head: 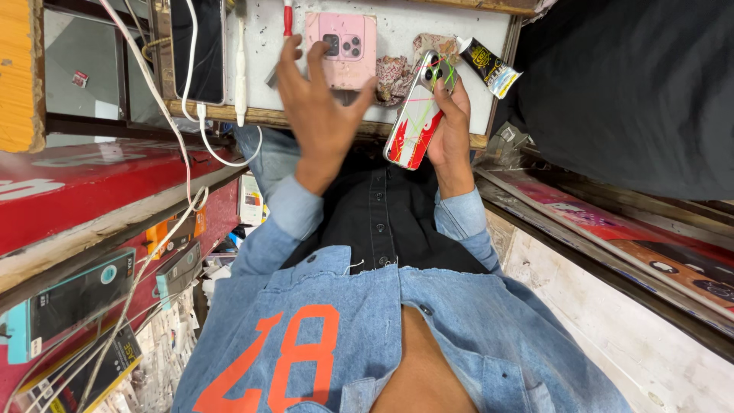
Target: The person cleans two smartphones using a spray bottle and a patterned cloth. They wipe the back and front of a white phone with a red design, then clean a black phone. The person also uses a small white tool to clean the edges and ports of the white phone and wraps colorful rubber bands around it.
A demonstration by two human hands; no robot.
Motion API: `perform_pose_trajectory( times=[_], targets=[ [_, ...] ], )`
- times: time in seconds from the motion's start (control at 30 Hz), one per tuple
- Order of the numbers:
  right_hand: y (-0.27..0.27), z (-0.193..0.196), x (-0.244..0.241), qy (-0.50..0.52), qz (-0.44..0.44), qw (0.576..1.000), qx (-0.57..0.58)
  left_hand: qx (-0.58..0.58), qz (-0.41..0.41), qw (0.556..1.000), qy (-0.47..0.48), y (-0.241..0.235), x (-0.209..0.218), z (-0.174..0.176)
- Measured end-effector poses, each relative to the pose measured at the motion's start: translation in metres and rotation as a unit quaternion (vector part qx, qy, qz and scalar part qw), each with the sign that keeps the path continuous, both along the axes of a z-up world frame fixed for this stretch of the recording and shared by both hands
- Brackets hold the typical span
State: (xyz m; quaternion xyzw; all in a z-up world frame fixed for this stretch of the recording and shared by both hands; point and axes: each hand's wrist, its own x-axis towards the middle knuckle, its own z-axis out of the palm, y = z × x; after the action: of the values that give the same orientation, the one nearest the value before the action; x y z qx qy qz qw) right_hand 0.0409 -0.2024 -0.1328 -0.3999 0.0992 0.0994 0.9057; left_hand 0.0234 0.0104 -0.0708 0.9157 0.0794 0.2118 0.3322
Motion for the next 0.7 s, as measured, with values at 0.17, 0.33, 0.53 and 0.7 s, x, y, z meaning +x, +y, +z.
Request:
perform_pose_trajectory(
  times=[0.17, 0.33, 0.53, 0.7],
  targets=[
    [-0.002, 0.001, 0.001, 0.001, 0.000, 1.000, -0.027, 0.044, 0.044, 0.998, 0.015, -0.026, 0.006, 0.003],
    [0.000, 0.008, 0.004, 0.003, 0.028, 0.999, -0.024, -0.011, 0.012, 1.000, 0.012, -0.015, -0.005, 0.020],
    [0.001, 0.012, 0.009, 0.012, 0.041, 0.998, -0.046, -0.126, -0.027, 0.981, -0.147, -0.010, 0.006, 0.043],
    [-0.004, 0.008, 0.007, 0.006, 0.052, 0.998, -0.024, -0.113, -0.185, 0.970, -0.112, -0.023, 0.117, 0.042]
  ],
)
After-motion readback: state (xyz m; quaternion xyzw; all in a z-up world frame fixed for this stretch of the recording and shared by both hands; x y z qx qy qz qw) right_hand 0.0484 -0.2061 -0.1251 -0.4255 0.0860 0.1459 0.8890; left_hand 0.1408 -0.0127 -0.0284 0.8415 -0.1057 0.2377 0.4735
